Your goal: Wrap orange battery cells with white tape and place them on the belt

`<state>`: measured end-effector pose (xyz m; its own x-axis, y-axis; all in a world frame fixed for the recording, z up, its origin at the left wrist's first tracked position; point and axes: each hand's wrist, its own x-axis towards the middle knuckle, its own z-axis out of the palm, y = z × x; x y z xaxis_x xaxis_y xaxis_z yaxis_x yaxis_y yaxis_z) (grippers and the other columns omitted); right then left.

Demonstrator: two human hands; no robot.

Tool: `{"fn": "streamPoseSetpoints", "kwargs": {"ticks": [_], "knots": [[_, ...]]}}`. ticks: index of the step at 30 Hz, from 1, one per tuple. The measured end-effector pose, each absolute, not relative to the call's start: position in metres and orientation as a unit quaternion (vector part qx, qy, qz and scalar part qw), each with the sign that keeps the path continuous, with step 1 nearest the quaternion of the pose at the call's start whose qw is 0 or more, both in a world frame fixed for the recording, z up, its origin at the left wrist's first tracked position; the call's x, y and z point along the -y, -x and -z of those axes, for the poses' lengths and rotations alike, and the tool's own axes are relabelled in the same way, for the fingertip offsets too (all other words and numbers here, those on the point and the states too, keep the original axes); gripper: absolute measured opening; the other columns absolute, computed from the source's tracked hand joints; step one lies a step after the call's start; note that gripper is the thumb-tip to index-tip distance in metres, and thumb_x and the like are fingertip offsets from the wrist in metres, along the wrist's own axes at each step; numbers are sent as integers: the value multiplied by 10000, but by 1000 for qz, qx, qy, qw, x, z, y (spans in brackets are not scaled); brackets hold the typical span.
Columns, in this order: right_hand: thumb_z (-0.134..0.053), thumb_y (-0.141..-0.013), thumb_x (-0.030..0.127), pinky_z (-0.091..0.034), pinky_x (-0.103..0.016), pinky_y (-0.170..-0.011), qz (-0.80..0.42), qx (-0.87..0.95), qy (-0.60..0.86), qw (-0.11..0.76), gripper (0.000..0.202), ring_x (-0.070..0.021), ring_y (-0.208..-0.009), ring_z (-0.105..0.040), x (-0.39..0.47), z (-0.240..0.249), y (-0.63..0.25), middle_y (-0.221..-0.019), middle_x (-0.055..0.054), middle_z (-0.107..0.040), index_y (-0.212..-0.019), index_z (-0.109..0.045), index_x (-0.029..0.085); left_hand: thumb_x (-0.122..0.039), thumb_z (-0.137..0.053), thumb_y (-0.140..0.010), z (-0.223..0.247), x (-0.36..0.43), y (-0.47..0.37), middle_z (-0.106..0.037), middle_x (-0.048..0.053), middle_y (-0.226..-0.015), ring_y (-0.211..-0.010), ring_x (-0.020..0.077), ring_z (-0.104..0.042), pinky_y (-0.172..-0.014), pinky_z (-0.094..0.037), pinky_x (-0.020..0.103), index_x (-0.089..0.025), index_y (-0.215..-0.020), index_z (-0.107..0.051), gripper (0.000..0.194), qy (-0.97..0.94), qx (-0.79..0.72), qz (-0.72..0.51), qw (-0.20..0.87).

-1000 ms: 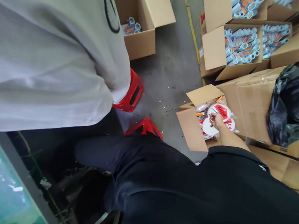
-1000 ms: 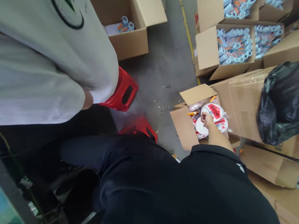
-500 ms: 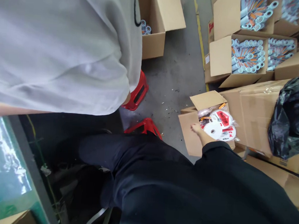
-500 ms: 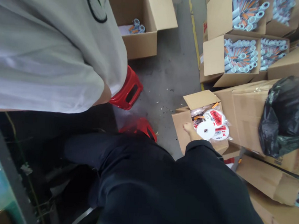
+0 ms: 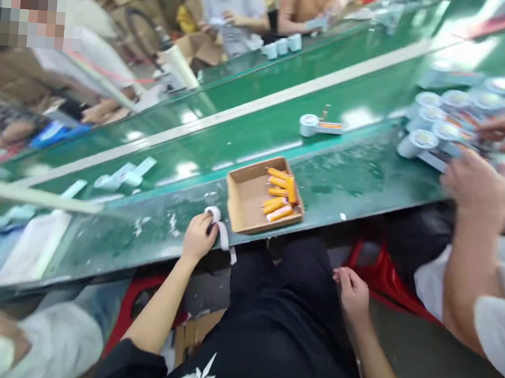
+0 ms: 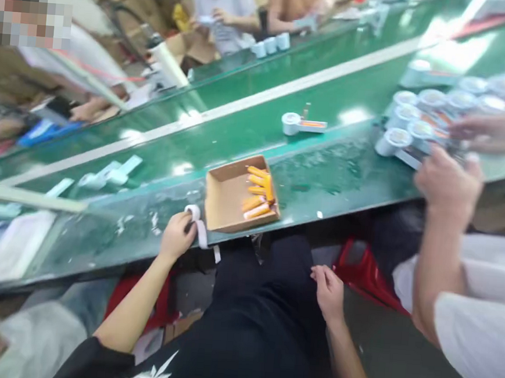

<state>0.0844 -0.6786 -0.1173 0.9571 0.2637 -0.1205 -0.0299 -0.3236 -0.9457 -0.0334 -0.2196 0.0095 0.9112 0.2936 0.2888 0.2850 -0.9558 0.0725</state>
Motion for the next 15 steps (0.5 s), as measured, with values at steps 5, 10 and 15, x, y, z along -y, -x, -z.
{"fn": "streamPoseSetpoints", "kwargs": {"ticks": [5,10,15], "knots": [[-631,-1060,300,-579,-365,-785,-5,389,711,586,123,-232,-845,-706,598,-5,-133,-951,-62,-749,-1087,-738,247,-318,-523,-1052,5,215,39,-722,128,-1225,-1207,242,-639,-1108,-518,419,-149,-1135,-694,255,-972,-167,-155,55],[-575,-1069,187,-550,-439,-979,10,560,746,361,178,-286,-1038,-690,490,-73,-197,-1071,-110,-764,-1105,-748,203,-324,-434,-1067,-2,215,40,-716,113,-1233,-1236,234,-636,-1134,-489,418,-101,-1161,-683,347,-971,-166,-149,87],[-728,-972,124,-571,-466,-971,-114,582,766,248,176,-288,-1001,-707,449,-87,-221,-850,-89,-723,-798,-718,148,-444,-517,-977,-13,222,42,-761,133,-1065,-1091,331,-700,-1044,-551,513,-189,-960,-719,325,-952,-144,-224,149]]}}
